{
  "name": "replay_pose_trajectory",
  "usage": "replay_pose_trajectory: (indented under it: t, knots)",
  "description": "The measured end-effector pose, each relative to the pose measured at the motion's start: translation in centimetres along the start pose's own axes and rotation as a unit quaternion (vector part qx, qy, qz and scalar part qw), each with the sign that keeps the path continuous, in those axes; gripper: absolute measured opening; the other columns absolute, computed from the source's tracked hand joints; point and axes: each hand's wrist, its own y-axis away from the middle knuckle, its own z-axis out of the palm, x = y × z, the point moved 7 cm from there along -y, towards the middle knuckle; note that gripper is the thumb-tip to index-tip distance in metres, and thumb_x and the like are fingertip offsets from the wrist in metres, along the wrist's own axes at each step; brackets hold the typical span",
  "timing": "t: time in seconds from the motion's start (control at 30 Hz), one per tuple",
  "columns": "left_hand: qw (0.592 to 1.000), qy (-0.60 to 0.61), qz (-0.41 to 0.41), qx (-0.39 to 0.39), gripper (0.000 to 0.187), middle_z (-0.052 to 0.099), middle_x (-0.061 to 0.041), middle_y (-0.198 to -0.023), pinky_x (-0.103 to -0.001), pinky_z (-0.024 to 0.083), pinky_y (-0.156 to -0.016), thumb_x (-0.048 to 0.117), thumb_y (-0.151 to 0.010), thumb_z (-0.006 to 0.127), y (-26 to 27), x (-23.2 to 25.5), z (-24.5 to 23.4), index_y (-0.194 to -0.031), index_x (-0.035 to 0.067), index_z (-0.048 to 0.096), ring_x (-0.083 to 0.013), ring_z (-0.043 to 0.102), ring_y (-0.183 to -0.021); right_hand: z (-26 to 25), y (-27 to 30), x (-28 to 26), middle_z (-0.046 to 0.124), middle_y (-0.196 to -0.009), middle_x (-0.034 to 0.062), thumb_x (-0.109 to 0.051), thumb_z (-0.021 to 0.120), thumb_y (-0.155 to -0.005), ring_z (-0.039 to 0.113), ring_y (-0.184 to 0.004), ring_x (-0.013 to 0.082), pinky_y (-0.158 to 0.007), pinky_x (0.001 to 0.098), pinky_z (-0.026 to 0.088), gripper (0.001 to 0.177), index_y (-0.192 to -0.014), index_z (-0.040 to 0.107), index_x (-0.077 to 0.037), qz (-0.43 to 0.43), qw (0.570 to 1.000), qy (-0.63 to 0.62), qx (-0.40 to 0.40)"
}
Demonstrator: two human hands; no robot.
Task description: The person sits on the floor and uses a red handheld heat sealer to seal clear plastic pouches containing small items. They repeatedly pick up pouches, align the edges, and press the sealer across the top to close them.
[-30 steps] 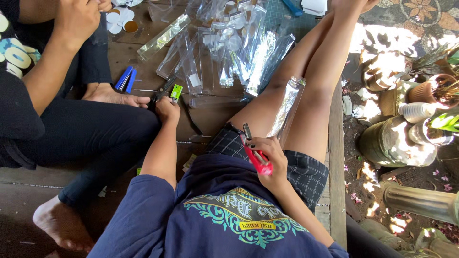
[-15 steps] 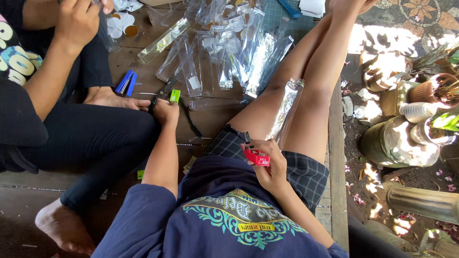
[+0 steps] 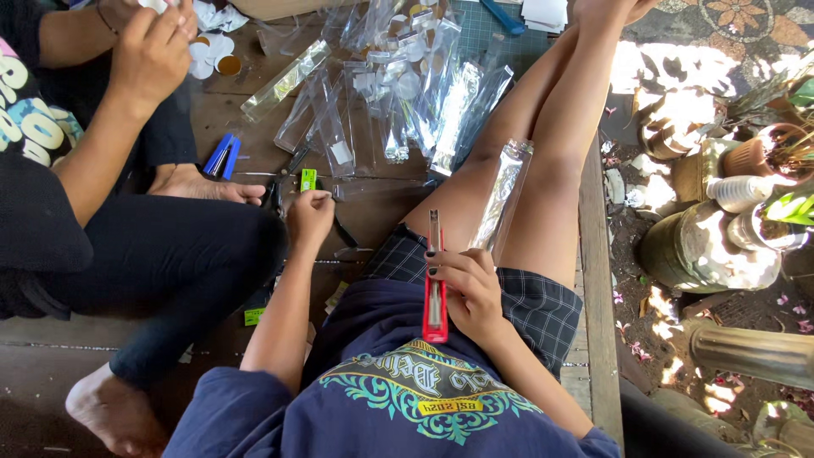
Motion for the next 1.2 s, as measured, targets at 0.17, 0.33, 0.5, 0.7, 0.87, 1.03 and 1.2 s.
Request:
replay_pose_trajectory:
  t: [0.17, 0.33, 0.5, 0.7, 0.87, 1.03, 1.2]
  knots:
    - [0.947, 0.3, 0.023, -0.111, 0.03, 0.074, -0.019, -0.106, -0.033, 0.06, -0.084, 0.012, -0.094, 0.069, 6.6, 9.4, -2.6, -0.121, -0.001, 0.066, -0.0251, 0.074, -0.096, 0.7, 0.4, 0.4, 0.076, -0.111, 0.0116, -0.023, 0.054, -0.104, 0.057, -0.076, 0.0283, -0.076, 0.0383, 0.051, 0.024, -0.108, 0.073, -0.01, -0.011, 1.0, 0.011, -0.005]
    - [0.914, 0.379, 0.038, -0.138, 0.028, 0.077, -0.017, -0.107, -0.035, 0.057, -0.09, 0.014, -0.092, 0.072, 8.7, 13.1, -0.8, -0.116, 0.001, 0.071, -0.0218, 0.07, -0.105, 0.9, 0.6, 0.2, 0.075, -0.111, 0.0119, -0.021, 0.054, -0.104, 0.057, -0.079, 0.0297, -0.078, 0.0421, 0.052, 0.022, -0.103, 0.074, -0.013, -0.046, 0.998, 0.044, -0.015]
    - [0.828, 0.508, 0.124, -0.2, 0.044, 0.072, -0.007, -0.091, -0.019, 0.058, -0.08, 0.0, -0.088, 0.074, 12.6, 18.9, -2.2, -0.131, 0.001, 0.066, -0.009, 0.07, -0.084, 0.6, -0.1, -0.9, 0.076, -0.107, 0.01, -0.024, 0.049, -0.107, 0.063, -0.085, 0.0281, -0.078, 0.0405, 0.051, 0.029, -0.102, 0.077, -0.019, -0.105, 0.992, 0.067, 0.001]
    - [0.818, 0.517, 0.094, -0.235, 0.028, 0.076, -0.008, -0.096, -0.022, 0.06, -0.085, 0.007, -0.093, 0.075, 14.8, 19.4, -0.4, -0.12, 0.001, 0.073, -0.0077, 0.069, -0.089, 0.3, 0.7, -0.4, 0.076, -0.104, 0.0096, -0.025, 0.046, -0.109, 0.059, -0.081, 0.0265, -0.077, 0.0399, 0.05, 0.034, -0.102, 0.078, -0.019, -0.111, 0.992, 0.06, 0.012]
    - [0.835, 0.495, 0.117, -0.211, 0.023, 0.076, -0.006, -0.095, -0.024, 0.059, -0.087, 0.011, -0.093, 0.076, 14.1, 19.4, -1.2, -0.115, 0.004, 0.075, -0.0078, 0.071, -0.091, 0.0, 0.6, -0.4, 0.076, -0.105, 0.0111, -0.022, 0.041, -0.109, 0.061, -0.084, 0.0277, -0.078, 0.0413, 0.051, 0.038, -0.102, 0.078, -0.019, -0.122, 0.991, 0.052, 0.012]
    - [0.848, 0.475, 0.128, -0.195, 0.019, 0.077, -0.006, -0.098, -0.025, 0.058, -0.09, 0.015, -0.094, 0.077, 13.9, 19.1, -1.2, -0.11, 0.006, 0.077, -0.0072, 0.069, -0.094, 0.1, 0.9, -0.4, 0.077, -0.107, 0.0122, -0.018, 0.04, -0.108, 0.062, -0.086, 0.0285, -0.077, 0.0419, 0.052, 0.039, -0.103, 0.079, -0.018, -0.134, 0.99, 0.045, 0.01]
    - [0.848, 0.473, 0.111, -0.213, 0.02, 0.076, -0.003, -0.094, -0.018, 0.056, -0.08, 0.016, -0.093, 0.077, 14.6, 19.1, -0.5, -0.11, 0.006, 0.077, -0.0035, 0.065, -0.084, -0.1, 0.8, -0.7, 0.077, -0.107, 0.0133, -0.017, 0.041, -0.108, 0.062, -0.086, 0.0284, -0.078, 0.0421, 0.052, 0.038, -0.103, 0.079, -0.017, -0.145, 0.988, 0.044, 0.011]
